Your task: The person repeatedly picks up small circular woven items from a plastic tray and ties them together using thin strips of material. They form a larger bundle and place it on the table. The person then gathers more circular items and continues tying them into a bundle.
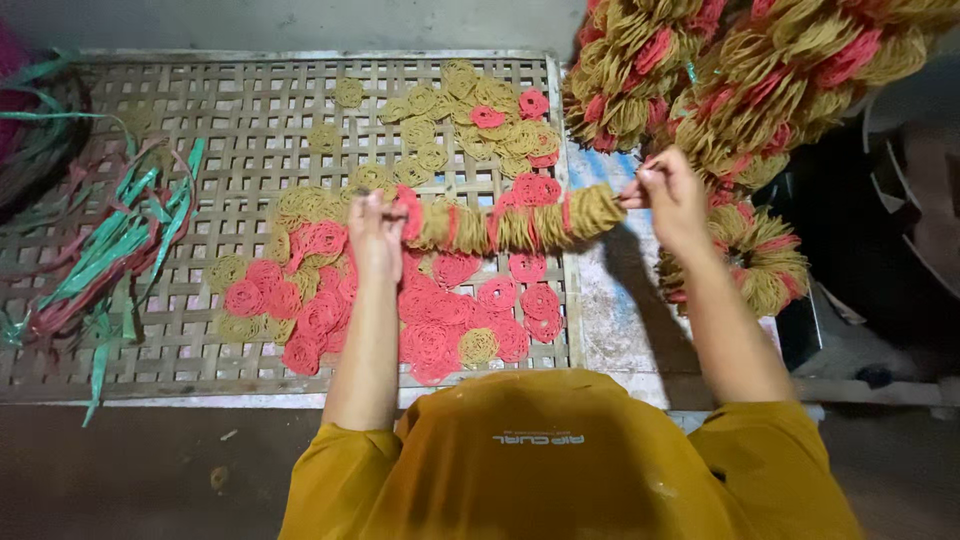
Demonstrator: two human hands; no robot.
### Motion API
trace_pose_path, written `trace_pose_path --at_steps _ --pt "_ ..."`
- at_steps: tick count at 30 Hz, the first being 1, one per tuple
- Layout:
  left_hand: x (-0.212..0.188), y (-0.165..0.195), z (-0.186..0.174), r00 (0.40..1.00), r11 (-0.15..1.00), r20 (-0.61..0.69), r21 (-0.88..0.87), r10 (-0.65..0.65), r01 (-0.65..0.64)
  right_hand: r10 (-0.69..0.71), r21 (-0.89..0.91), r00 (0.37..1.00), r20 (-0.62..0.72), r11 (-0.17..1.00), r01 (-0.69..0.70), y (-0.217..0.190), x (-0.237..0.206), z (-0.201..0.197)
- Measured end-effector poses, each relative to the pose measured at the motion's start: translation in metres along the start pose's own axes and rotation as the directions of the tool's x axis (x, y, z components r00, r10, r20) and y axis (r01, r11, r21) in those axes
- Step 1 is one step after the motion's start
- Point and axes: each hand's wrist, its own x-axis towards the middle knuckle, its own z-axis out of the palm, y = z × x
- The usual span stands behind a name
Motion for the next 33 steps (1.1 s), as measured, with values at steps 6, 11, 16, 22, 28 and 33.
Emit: trace_pose_path --at_steps 6,11,16,22,28,33 --pt "-0.033 0.014 0.092 0.638 0.744 0.766 0.474 -0.085 -0.471 -0.424 -0.306 0.819 0.387 0.779 0.548 -0.072 -0.009 0.036" --pt "-0.048 0.015 0.128 0.479 0.779 0.826 0.5 -0.297 -0.379 -0.449 -0.152 0.751 0.484 0.802 0.577 -0.091 -0.004 0.057" --pt "-0.054 -0.006 0.131 0.5 0.862 0.809 0.46 -0.309 -0.213 -0.38 -0.154 0.806 0.453 0.857 0.491 -0.082 -0.011 0.056" --pt "-0.052 -0.007 0.128 0.531 0.772 0.775 0.554 -0.342 -0.312 -0.418 -0.15 0.815 0.401 0.848 0.509 -0.078 -0.04 0.045" --pt "-0.057 0.002 0.138 0.504 0.71 0.747 0.628 -0.434 -0.32 -0.473 -0.204 0.75 0.461 0.767 0.609 -0.073 -0.039 0.042" --pt "-0.076 0.003 0.137 0.634 0.557 0.739 0.633 -0.227 -0.537 -0.509 -0.266 0.761 0.402 0.731 0.629 -0.055 -0.045 0.051"
